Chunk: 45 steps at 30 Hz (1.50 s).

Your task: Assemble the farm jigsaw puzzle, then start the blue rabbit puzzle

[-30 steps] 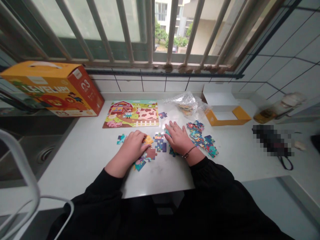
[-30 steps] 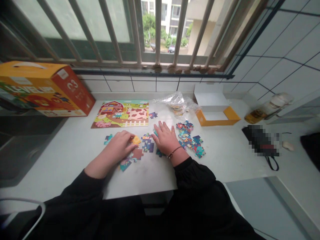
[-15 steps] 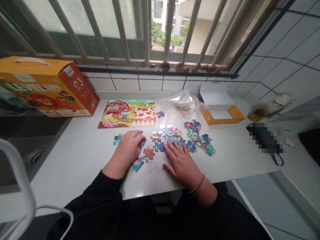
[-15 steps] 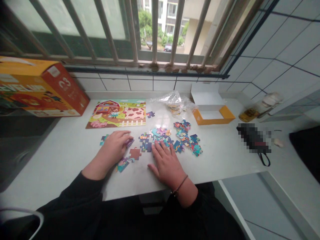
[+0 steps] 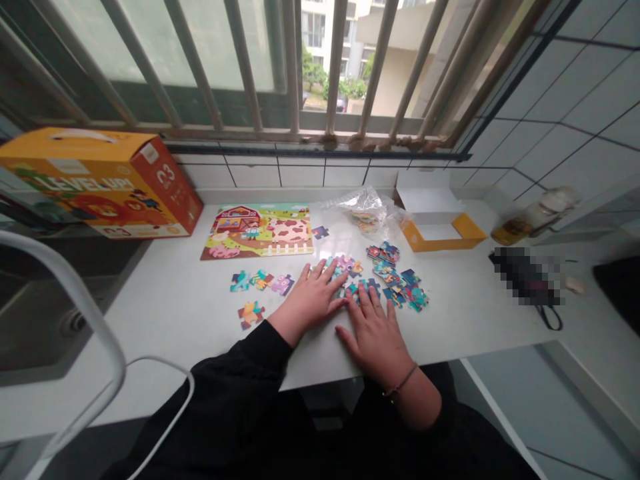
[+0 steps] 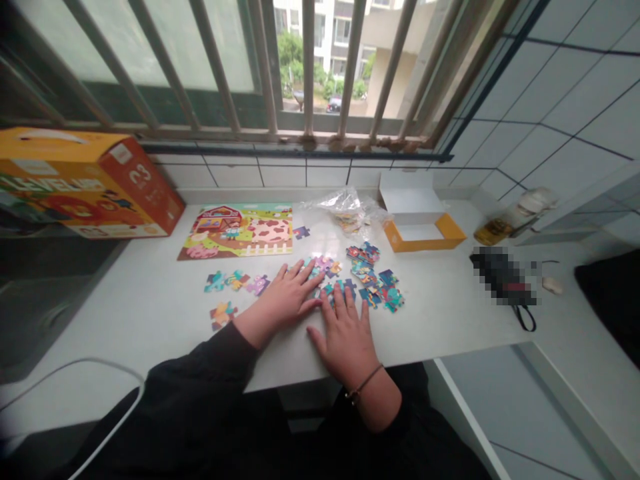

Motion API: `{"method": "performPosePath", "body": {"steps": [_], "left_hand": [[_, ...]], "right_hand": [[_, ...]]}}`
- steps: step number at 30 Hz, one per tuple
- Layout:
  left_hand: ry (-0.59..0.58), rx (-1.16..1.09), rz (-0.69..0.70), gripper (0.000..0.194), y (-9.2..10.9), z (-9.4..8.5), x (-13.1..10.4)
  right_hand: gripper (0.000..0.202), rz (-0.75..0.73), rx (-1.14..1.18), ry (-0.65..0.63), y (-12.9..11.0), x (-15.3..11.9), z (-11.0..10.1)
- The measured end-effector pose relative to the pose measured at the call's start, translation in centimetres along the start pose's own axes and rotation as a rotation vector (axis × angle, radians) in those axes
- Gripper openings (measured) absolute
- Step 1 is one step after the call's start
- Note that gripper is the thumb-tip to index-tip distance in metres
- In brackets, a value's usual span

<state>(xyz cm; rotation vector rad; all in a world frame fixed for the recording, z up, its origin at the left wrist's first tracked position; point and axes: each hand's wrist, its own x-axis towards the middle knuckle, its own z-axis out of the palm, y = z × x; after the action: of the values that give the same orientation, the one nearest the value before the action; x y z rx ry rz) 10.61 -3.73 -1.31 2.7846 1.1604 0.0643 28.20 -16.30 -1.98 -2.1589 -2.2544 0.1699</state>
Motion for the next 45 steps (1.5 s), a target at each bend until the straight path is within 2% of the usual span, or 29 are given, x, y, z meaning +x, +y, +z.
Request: {"method": "performPosePath", "body": {"steps": [6, 10, 13, 17, 20, 24, 30, 36, 42, 45], "left_hand": [[0.024, -0.023, -0.162, 0.074, -0.2, 0.2, 0.3], [0.028, -0.044, -0.186, 0.076, -0.1, 0.3, 0.1], [0.041, -0.04, -0.171, 0.078, -0.1, 0.6, 0.2], [0.051, -0.032, -0.078, 0.074, -0.4, 1.0, 0.4], [0.036, -0.043, 0.008, 0.073, -0.6, 1.2, 0.5], [0.016, -0.066, 0.042, 0.075, -0.6, 1.1, 0.5], [-0.013, -0.116, 0.102, 0.072, -0.3, 0.2, 0.4], [0.058, -0.083, -0.061, 0.067, -0.5, -0.3, 1.1], [0.078, -0.05, -0.116, 0.072, -0.5, -0.8, 3.0], [0.106, -0.039, -0.131, 0.072, -0.3, -0.7, 3.5]], "right_hand": [[0.08, -0.045, -0.019, 0.025, 0.4, -0.8, 0.4], [0.074, -0.032, -0.018, 0.139, 2.4, 0.0, -0.1], [0.074, 0.049, -0.028, 0.178, 4.9, 2.3, -1.5], [0.079, 0.133, -0.075, 0.098, 8.1, 6.9, -3.0], [0.083, 0.199, -0.089, 0.043, 9.2, 10.2, -3.0], [0.081, 0.178, -0.084, 0.018, 8.7, 12.5, -2.0], [0.069, 0.029, -0.011, 0.028, 7.0, 12.3, -1.7], [0.065, -0.088, 0.017, 0.027, 6.7, 12.4, -2.1], [0.064, -0.136, 0.117, 0.033, 7.3, 12.2, -2.0], [0.061, -0.112, 0.143, 0.108, 7.6, 12.0, -2.4]]}}
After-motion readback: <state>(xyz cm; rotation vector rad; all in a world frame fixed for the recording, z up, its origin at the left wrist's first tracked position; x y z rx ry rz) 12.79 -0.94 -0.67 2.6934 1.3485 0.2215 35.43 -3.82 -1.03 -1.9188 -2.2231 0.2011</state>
